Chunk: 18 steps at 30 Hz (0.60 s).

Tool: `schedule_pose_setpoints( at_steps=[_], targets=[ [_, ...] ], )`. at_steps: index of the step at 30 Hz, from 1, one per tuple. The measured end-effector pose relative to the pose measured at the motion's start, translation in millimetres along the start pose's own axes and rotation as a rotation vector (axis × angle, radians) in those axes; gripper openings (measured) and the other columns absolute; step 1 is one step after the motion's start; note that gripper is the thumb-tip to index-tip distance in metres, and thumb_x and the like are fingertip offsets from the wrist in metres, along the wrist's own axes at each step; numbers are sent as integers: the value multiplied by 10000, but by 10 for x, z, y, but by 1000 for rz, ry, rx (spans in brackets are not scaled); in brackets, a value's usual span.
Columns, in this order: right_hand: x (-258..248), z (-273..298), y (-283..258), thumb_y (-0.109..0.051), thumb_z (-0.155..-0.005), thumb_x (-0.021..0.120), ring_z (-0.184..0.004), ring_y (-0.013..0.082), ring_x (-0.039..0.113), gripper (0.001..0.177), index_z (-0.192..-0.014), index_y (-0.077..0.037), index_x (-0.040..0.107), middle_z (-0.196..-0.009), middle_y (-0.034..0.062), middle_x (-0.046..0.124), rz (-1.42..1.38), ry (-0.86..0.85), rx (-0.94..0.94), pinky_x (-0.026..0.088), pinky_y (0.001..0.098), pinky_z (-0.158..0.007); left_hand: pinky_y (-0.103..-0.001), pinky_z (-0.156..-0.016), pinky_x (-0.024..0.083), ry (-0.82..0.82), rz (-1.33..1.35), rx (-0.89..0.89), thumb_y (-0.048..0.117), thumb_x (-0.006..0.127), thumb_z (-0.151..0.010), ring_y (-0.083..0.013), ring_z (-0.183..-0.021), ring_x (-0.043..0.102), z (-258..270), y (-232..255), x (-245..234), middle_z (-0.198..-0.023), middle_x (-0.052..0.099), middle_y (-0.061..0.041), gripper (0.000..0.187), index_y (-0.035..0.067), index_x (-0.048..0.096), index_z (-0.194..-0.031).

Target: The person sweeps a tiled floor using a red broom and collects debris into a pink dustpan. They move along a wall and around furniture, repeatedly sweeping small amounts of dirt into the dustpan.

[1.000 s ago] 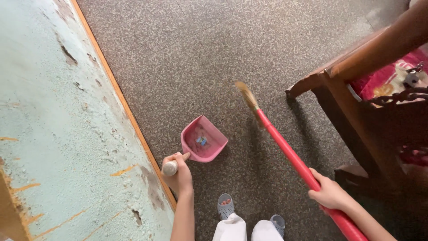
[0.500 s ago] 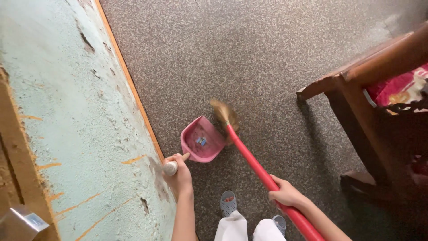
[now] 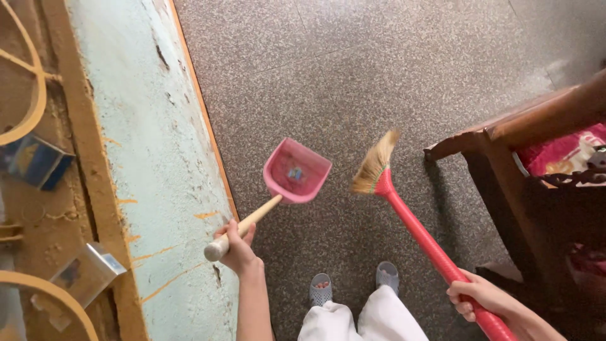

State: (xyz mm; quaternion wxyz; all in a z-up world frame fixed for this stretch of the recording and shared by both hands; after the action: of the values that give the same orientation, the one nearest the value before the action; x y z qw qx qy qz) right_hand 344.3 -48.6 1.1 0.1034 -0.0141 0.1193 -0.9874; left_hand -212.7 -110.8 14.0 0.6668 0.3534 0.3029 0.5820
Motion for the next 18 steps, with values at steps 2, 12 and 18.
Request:
schedule_pose_setpoints(
  at_steps=[2, 12, 18],
  targets=[
    [-136, -96, 101, 121, -820, 537, -417, 199, 356, 267, -1063, 26, 479, -632, 196, 457, -71, -68, 40, 255, 297, -337, -259, -708, 643, -2, 40, 8, 107, 582, -902, -252, -802, 691, 123, 180, -13, -1057, 609, -164, 124, 44, 475, -891],
    [1079, -311, 257, 2, -692, 593, -473, 131, 523, 755, -1416, -183, 484, -709, 69, 603, 747, -348, 305, 429, 216, -392, -269, -731, 629, -53, 417, 101, 128, 550, -908, -282, -909, 669, 620, 903, 206, -1117, 575, -106, 168, 54, 429, -999],
    [1253, -1114, -298, -21, -645, 537, -474, 135, 534, 967, -1507, -378, 284, -775, 47, 645, 1197, -427, 112, 474, 244, -411, -235, -720, 640, 56, 455, 163, 121, 541, -907, -238, -904, 670, 1146, 1105, 548, -1075, 586, -76, 139, 71, 451, -1000]
  ],
)
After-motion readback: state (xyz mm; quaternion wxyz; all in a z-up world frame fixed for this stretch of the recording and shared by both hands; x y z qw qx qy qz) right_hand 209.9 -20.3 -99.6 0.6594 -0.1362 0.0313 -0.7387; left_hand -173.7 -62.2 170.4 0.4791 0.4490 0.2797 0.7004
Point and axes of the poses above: each hand's wrist, its own z-axis away from the middle knuckle, its own x-axis out of the palm, y = z × x, the point moved 10 cm from there along -z, towards the middle knuckle
